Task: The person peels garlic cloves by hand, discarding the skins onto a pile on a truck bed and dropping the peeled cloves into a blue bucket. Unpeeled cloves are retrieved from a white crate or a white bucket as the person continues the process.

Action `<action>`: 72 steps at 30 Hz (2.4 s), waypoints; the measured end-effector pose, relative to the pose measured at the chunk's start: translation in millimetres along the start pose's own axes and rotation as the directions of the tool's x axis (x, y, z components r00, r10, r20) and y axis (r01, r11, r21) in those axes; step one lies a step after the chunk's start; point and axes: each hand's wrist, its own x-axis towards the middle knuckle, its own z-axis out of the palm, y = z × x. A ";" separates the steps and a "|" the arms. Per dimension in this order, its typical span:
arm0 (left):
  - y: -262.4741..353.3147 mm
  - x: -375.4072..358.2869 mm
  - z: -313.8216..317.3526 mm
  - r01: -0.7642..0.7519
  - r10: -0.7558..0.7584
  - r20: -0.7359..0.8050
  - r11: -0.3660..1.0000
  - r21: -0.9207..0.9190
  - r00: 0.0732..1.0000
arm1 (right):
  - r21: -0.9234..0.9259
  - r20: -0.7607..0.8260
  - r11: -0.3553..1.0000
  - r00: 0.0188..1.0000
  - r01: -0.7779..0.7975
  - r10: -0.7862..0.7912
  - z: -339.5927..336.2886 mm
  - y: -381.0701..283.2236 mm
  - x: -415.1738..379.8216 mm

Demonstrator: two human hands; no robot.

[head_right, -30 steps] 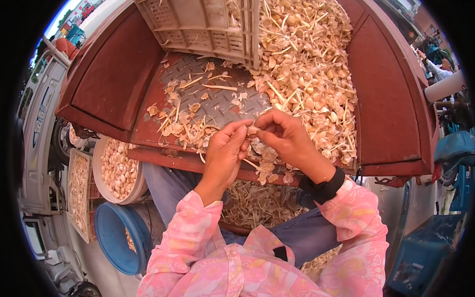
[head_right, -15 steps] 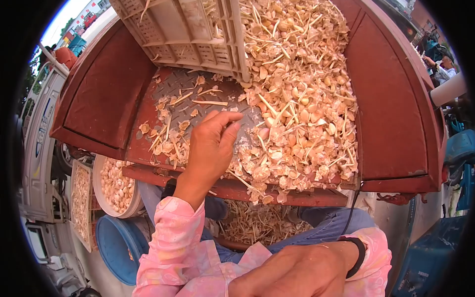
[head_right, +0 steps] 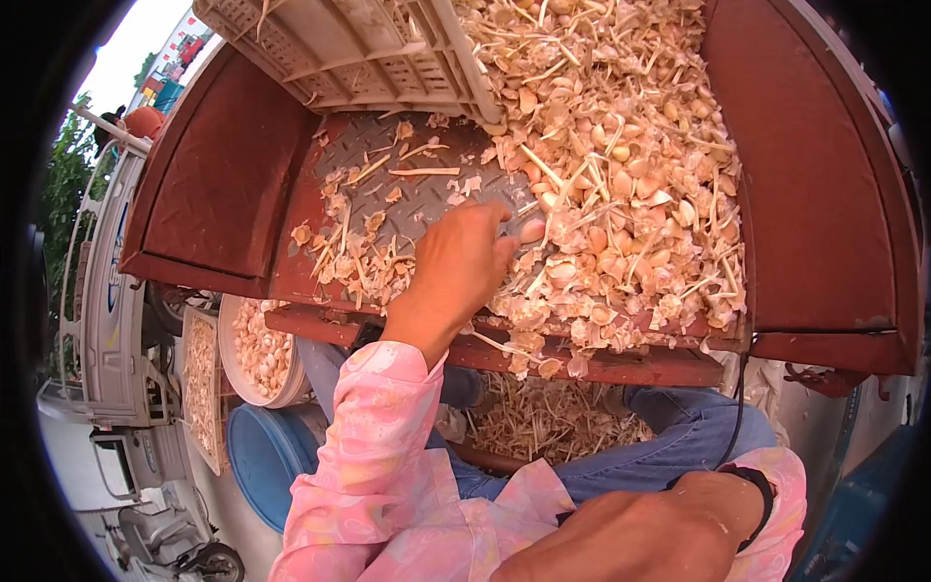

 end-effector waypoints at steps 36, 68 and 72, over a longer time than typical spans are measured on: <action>-4.3 -66.5 11.3 0.391 0.106 0.581 -0.833 -0.392 0.807 | -0.885 -0.279 0.397 0.960 -0.242 -0.037 -61.5 86.7 7.2; -83.5 -81.6 -103.8 0.002 -0.155 -0.232 0.834 -0.551 0.960 | -0.972 -0.209 -0.167 0.929 -0.163 0.307 -169.7 148.5 85.4; -56.3 -46.2 -48.1 -0.060 0.027 -0.176 0.981 -0.183 0.984 | -0.947 -0.318 -0.170 0.858 -0.272 0.403 -171.7 138.7 82.1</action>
